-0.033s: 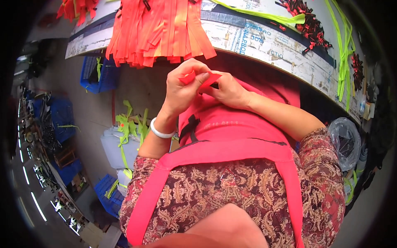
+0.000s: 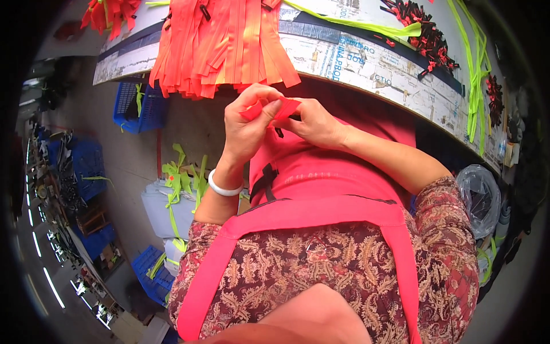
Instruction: Bundling and fastening red fabric strips with plastic ties at a manufacturing workbench.
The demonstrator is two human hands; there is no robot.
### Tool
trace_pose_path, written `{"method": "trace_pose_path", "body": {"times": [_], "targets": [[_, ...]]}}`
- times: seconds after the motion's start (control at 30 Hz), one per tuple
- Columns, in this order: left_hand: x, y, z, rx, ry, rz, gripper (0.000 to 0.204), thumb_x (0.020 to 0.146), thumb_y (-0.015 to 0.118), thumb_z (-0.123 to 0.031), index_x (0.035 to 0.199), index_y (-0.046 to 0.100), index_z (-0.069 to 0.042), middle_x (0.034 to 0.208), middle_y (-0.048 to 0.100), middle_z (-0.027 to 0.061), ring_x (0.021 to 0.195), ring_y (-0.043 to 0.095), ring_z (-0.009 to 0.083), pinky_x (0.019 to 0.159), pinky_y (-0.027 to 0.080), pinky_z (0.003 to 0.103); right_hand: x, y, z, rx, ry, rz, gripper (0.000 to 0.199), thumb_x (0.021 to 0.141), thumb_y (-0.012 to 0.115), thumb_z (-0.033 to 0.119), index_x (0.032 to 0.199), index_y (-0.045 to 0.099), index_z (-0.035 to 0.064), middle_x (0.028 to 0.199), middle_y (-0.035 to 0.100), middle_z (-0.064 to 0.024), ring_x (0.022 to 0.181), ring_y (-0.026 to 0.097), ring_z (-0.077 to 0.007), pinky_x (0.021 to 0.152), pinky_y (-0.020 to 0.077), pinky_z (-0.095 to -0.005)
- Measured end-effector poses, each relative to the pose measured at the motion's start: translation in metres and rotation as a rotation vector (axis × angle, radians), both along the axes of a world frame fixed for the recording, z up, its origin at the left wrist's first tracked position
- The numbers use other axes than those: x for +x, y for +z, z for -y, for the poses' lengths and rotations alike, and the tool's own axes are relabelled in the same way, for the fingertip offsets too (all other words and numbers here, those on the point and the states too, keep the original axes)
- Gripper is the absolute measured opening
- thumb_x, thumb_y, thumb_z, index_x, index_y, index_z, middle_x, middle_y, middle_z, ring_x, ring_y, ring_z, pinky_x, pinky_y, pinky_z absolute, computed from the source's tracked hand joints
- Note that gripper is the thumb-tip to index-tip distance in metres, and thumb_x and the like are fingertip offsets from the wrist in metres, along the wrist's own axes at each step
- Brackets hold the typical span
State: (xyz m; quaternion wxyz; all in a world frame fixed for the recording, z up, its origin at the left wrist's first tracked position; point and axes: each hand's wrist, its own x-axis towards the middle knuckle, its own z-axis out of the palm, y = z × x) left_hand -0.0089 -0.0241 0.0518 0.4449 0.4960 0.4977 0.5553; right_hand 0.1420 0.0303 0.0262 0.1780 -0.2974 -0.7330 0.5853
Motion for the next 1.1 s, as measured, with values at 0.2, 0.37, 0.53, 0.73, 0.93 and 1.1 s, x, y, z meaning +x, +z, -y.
{"method": "trace_pose_path", "body": {"times": [0.2,0.37,0.53,0.73,0.93,1.1], "targets": [[-0.024,0.022,0.004,-0.136,-0.093,0.029,0.006,0.087,0.065,0.0,0.092,0.065,0.002,0.082,0.06,-0.0006,0.074,0.053,0.0045,0.066,0.044,0.02,-0.054,0.04,-0.158,-0.131,-0.122,-0.183,0.028,0.09,0.066,0.025,0.101,0.065,-0.0003,0.072,0.059,-0.0009,0.065,0.05,-0.0007,0.053,0.0382,-0.018],[-0.019,0.005,-0.006,-0.306,-0.152,0.229,0.008,0.087,0.067,-0.007,0.091,0.066,-0.001,0.069,0.055,-0.0065,0.058,0.045,0.0003,0.052,0.035,0.017,-0.089,0.055,-0.178,0.187,-0.291,-0.239,0.036,0.089,0.065,0.038,0.109,0.062,0.0087,0.077,0.054,0.003,0.06,0.041,-0.0055,0.053,0.0341,-0.0201],[-0.019,-0.023,-0.006,-0.419,-0.191,0.409,0.011,0.085,0.068,-0.008,0.092,0.065,-0.001,0.061,0.05,-0.0059,0.05,0.042,0.0011,0.045,0.032,0.019,-0.013,0.037,-0.086,0.082,0.189,-0.084,0.023,0.091,0.065,0.021,0.099,0.066,-0.0005,0.075,0.061,-0.0022,0.07,0.054,-0.0027,0.058,0.0423,-0.0189],[-0.007,-0.041,-0.013,-0.303,-0.161,0.352,0.021,0.083,0.071,-0.008,0.101,0.063,0.0,0.08,0.062,-0.0001,0.07,0.057,0.0058,0.061,0.046,0.02,0.004,0.031,-0.051,0.087,0.023,0.087,0.022,0.088,0.065,0.017,0.095,0.067,-0.0029,0.078,0.067,-0.0105,0.074,0.062,-0.0127,0.071,0.0508,-0.0274],[-0.006,-0.044,-0.011,-0.213,-0.067,0.325,0.011,0.088,0.066,-0.005,0.098,0.066,0.001,0.085,0.066,0.0019,0.077,0.06,0.006,0.066,0.048,0.018,0.028,0.018,-0.04,0.198,0.008,0.009,0.021,0.091,0.06,0.018,0.094,0.059,-0.0023,0.077,0.064,-0.0126,0.073,0.064,-0.0193,0.068,0.05,-0.0312],[0.001,-0.05,-0.011,-0.251,-0.137,0.25,0.01,0.09,0.065,-0.006,0.097,0.065,0.001,0.085,0.066,0.0017,0.074,0.06,0.0052,0.062,0.045,0.017,0.036,0.011,-0.034,0.352,0.05,0.126,0.019,0.095,0.052,0.019,0.096,0.055,-0.0001,0.08,0.062,-0.0202,0.078,0.062,-0.0363,0.068,0.048,-0.0414]]}}
